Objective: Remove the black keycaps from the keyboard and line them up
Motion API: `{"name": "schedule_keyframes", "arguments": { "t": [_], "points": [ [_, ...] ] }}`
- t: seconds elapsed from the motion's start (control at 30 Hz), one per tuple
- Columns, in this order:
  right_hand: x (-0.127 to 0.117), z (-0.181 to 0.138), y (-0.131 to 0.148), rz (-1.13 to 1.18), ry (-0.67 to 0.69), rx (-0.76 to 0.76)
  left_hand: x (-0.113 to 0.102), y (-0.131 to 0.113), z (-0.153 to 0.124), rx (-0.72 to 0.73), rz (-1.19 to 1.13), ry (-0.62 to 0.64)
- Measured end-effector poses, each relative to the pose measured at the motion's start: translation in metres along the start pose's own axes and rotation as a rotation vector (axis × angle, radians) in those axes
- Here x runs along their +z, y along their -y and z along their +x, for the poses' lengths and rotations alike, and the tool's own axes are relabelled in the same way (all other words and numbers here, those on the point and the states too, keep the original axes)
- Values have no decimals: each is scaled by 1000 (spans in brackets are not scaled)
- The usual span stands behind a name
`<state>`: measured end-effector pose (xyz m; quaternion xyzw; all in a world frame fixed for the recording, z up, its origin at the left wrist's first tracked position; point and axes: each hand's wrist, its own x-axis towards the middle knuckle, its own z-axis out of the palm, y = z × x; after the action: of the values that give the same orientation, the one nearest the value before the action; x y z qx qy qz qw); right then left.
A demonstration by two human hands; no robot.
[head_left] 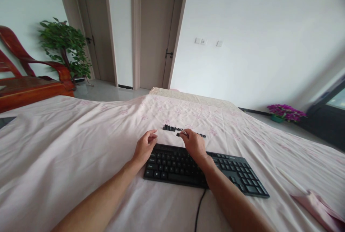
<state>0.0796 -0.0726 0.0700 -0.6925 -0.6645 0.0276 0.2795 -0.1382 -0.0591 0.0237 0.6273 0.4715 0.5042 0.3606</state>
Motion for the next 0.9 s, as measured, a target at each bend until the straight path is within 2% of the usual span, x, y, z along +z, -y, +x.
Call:
{"name": "schedule_keyframes", "arguments": {
  "t": [0.17,0.33,0.9],
  "points": [
    [3,28,-12,-105,114,103,-1,6,3,2,25,35],
    [14,47,-17,-143,150,149,0,10,4,-1,31,37],
    [36,58,-19,-163,152,137,0,11,6,37,48,59]
  ]
}}
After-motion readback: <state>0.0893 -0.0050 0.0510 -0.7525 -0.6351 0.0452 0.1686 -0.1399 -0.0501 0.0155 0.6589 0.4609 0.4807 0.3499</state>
